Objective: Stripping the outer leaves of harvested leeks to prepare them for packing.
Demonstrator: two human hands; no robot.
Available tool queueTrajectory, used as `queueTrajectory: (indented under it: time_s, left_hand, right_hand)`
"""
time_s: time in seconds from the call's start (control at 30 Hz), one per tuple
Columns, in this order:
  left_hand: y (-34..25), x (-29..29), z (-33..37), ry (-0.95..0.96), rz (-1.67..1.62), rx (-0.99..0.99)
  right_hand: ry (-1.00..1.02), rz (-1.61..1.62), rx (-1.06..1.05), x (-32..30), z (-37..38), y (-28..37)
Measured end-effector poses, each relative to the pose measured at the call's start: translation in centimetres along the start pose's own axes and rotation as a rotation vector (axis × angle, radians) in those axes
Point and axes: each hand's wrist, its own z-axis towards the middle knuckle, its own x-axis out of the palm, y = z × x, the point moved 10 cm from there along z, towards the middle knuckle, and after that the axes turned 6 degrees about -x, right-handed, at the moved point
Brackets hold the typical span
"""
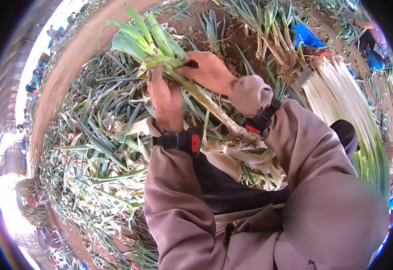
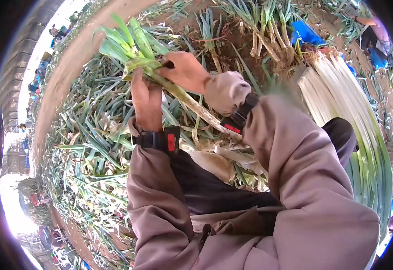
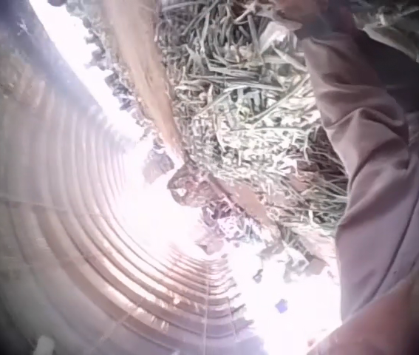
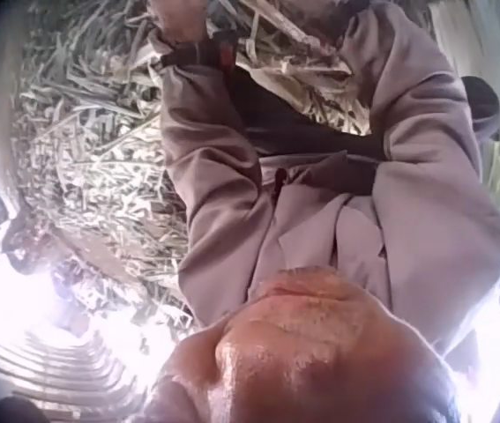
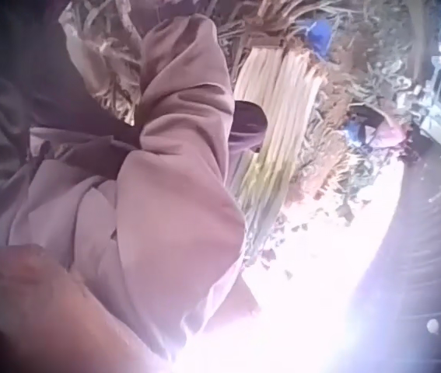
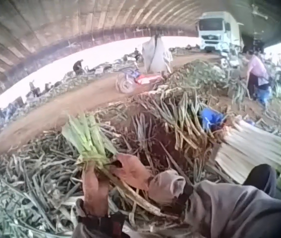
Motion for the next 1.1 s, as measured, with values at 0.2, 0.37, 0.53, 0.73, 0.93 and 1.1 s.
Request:
queueTrajectory:
  time_s: [0.2,0.37,0.53,0.73,0.93,1.1]
  left_hand:
    - [-7.7,-6.1,-2.9,-0.105,0.067,0.180]
    - [-2.1,0.9,2.3,0.071,-0.191,0.022]
    - [-8.0,-4.7,-4.3,-0.190,-0.004,0.072]
    - [-3.4,2.1,-3.2,0.100,0.001,-0.068]
    - [-3.9,2.7,-3.3,0.096,-0.065,-0.058]
    - [-3.1,0.2,-2.3,0.023,-0.041,-0.019]
  right_hand:
    - [-0.216,0.998,0.547,5.6,-7.8,-6.3]
    - [0.650,-0.495,0.663,-7.6,-29.3,-30.8]
    - [0.269,0.246,0.366,7.1,-12.4,-7.9]
    - [0.127,0.589,0.100,2.6,-0.1,1.7]
    - [0.080,0.603,0.033,2.6,0.9,2.2]
    - [0.117,0.165,-0.052,2.0,2.0,3.5]
